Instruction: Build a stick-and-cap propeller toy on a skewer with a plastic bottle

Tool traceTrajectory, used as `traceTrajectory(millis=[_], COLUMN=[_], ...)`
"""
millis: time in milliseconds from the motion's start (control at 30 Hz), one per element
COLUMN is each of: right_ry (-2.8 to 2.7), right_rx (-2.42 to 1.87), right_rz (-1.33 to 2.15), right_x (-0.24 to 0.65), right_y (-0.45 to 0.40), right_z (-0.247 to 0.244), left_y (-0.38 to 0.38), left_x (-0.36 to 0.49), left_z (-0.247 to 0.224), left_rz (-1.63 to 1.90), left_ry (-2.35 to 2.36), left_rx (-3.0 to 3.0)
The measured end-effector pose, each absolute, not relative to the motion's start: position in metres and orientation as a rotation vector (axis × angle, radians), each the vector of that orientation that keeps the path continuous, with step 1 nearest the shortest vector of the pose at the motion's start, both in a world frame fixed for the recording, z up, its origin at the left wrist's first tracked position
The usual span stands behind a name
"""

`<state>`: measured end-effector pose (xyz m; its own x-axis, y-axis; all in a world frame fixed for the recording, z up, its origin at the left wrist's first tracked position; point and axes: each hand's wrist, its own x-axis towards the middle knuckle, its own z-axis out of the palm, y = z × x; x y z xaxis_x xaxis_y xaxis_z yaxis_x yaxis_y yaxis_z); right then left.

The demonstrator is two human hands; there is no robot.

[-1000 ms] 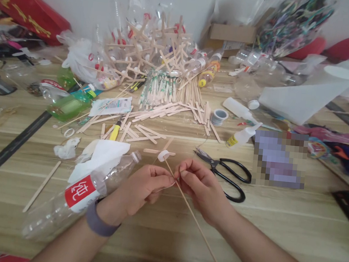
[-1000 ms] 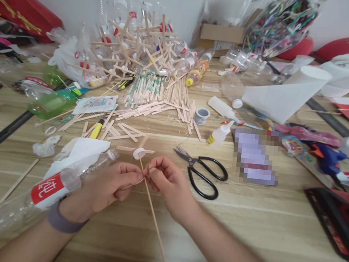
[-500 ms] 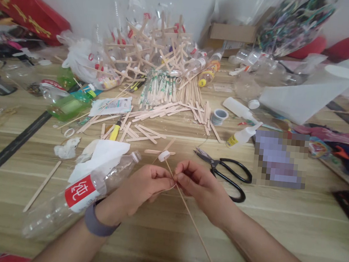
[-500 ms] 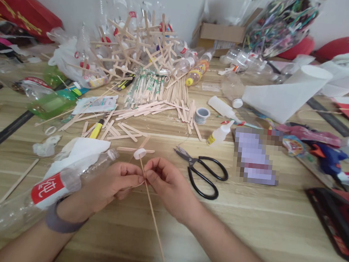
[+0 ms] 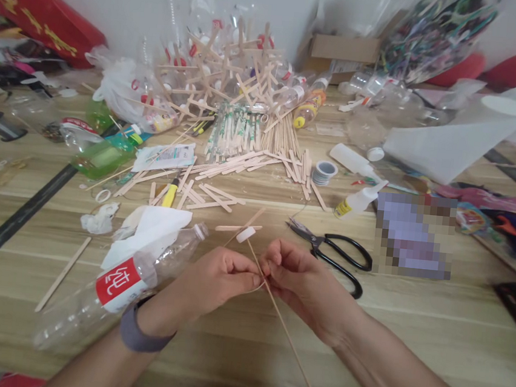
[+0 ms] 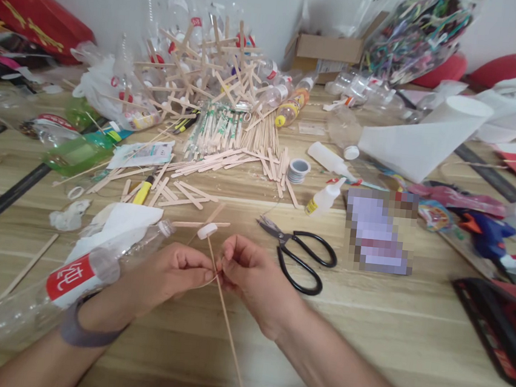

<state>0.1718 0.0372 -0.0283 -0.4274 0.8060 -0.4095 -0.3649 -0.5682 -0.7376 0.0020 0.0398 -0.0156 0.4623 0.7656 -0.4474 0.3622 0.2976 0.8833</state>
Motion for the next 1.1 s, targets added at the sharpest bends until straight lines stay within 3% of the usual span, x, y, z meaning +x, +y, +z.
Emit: traceTrajectory(millis=[367,1100], right_ry=[-0.832,-0.846], right_rx=[-0.923,-0.962], right_rz=[1.892,1.892], right_x=[0.169,0.168], right_y=[0.039,0.035], right_z=[-0.032,-0.03], left_y=[0.043,0.039], left_x=[0.0,0.008], left_z=[-0.03,-0.021], left_rz=[0.51,0.441], left_ry=[1.007,1.18], left_rx=[0.851,1.112])
